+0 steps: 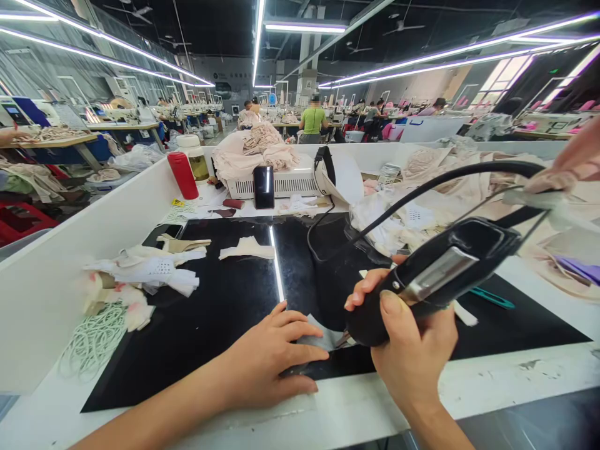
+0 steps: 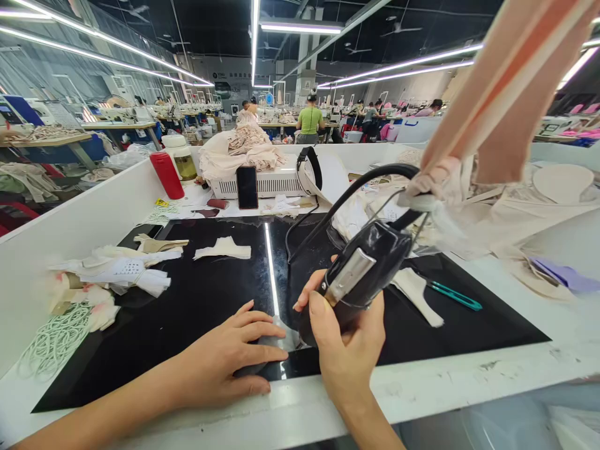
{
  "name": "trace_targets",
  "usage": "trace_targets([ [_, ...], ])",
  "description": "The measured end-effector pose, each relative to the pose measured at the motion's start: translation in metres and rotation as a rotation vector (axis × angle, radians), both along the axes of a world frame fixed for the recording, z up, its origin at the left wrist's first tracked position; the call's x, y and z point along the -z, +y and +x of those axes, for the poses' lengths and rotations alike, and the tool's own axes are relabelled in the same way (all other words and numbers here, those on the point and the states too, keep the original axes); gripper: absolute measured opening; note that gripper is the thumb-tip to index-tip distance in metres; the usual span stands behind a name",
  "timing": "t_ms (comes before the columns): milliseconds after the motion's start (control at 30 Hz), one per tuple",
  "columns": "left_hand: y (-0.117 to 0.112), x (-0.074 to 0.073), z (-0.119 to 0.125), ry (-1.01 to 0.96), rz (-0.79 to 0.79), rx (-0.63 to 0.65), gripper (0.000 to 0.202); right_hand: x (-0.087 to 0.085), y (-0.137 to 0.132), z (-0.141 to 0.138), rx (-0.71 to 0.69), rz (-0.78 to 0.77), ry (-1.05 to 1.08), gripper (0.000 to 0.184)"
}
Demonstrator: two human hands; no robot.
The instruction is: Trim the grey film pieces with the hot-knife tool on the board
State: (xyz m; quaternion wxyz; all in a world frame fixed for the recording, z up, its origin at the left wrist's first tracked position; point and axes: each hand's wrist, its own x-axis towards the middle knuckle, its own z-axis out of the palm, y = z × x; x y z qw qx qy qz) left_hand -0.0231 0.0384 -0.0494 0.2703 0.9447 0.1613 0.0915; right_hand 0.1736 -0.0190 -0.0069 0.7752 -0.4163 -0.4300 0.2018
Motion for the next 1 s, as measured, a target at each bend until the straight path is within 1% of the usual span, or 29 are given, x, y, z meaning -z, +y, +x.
trace_targets([
  [100, 0.001, 0.001, 0.0, 0.001, -0.006, -0.007, 0.045, -0.002, 0.0, 0.003, 0.002, 0.009, -0.004, 0.039],
  [233, 0.001, 0.001, -0.001, 0.002, -0.007, -0.003, 0.045, -0.004, 0.001, 0.011, 0.058, 0.055, 0.039, 0.041],
  [367, 0.0, 0.001, -0.001, 0.021, -0.013, -0.004, 0.045, -0.001, 0.0, 0.016, 0.068, 0.038, 0.017, 0.044],
  [500, 0.0, 0.0, -0.002, 0.037, -0.016, -0.01, 0.045, 0.001, -0.001, 0.014, 0.057, 0.046, -0.004, 0.04],
  [667, 0.001, 0.0, -0.002, 0.019, -0.028, -0.004, 0.046, -0.001, 0.0, 0.014, 0.057, -0.004, -0.024, 0.04],
  [833, 0.001, 0.001, -0.002, 0.011, -0.022, -0.004, 0.044, -0.003, 0.001, 0.022, 0.091, 0.041, 0.045, 0.042],
  [1000, 0.002, 0.001, -0.003, 0.001, -0.042, -0.015, 0.043, 0.002, 0.001, 0.025, 0.097, 0.051, 0.036, 0.044],
])
